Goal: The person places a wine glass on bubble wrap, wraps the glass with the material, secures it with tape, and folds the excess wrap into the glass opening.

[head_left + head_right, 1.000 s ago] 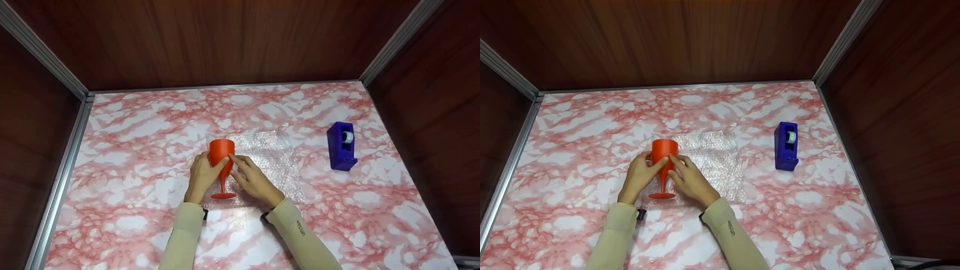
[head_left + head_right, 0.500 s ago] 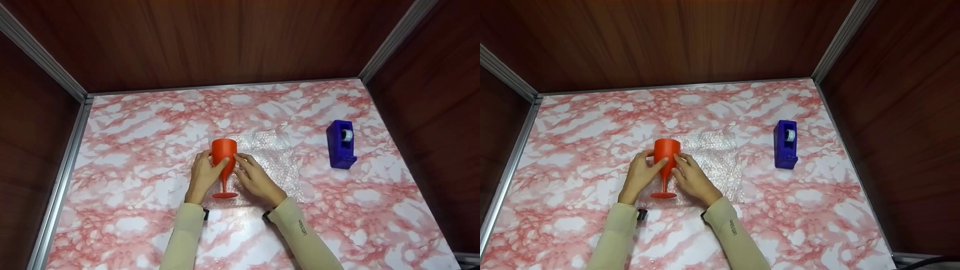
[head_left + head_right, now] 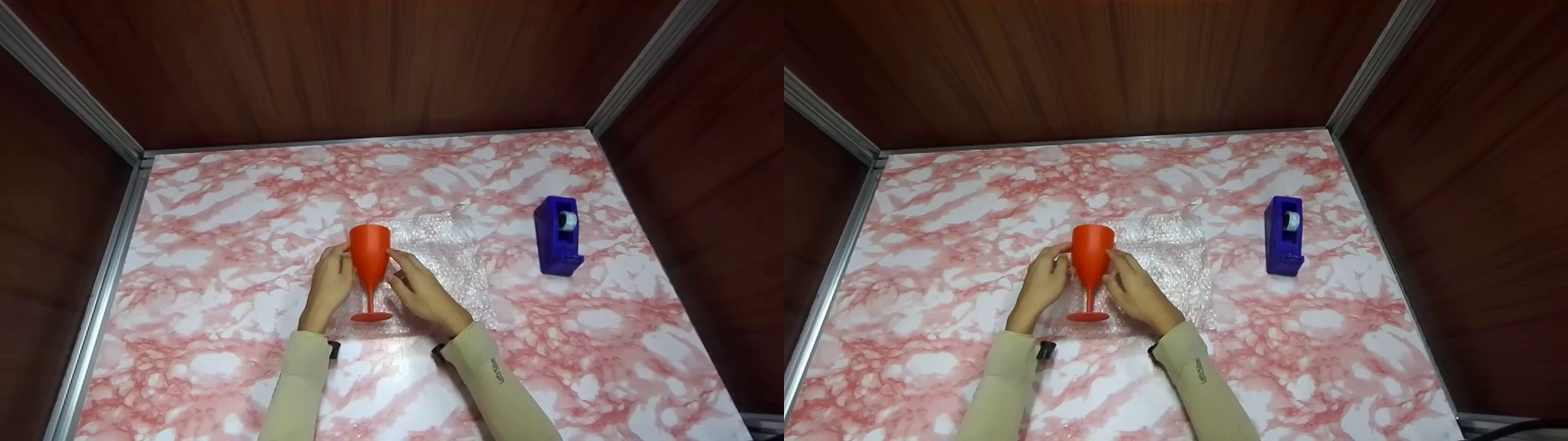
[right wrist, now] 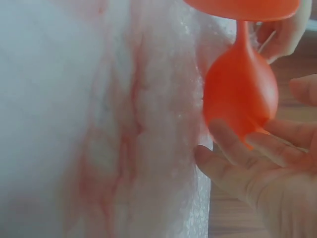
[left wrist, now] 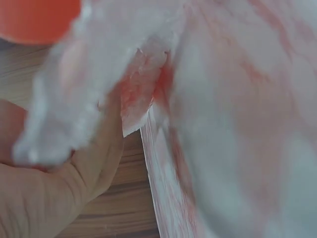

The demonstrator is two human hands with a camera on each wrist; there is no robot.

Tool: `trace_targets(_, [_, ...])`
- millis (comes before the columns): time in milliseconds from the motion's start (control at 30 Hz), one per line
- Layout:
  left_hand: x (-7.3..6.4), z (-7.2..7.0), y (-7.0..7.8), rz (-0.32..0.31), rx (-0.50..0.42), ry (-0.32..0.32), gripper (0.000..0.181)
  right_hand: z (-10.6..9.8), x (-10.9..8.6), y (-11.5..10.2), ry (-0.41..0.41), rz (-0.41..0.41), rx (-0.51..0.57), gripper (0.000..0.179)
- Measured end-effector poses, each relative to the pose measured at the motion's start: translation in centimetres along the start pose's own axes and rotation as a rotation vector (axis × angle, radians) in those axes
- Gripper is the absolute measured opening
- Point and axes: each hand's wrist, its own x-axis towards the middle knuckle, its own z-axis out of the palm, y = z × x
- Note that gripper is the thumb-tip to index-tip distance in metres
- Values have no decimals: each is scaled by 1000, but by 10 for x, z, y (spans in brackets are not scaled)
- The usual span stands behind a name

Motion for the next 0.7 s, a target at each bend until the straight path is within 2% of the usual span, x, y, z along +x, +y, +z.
trace_targets(100, [1,0,-1,-2,-15,-16,37,0,-1,1,-10,0,4,56])
trace_targets(233, [1,1,-4,-17,-109,-39,41,-1,-2,3,-9,-4,14,56])
trace_targets(367, [0,3,-7,-10,-164,-26,45,-3,-2,3,-9,6,14,54])
trace_targets(500, [1,5,-9,14,-152,2,45,-5,-2,2,-14,-8,11,52])
trace_targets(700, [0,8,-9,52,-134,11,41,-8,-2,2,7,-19,16,52])
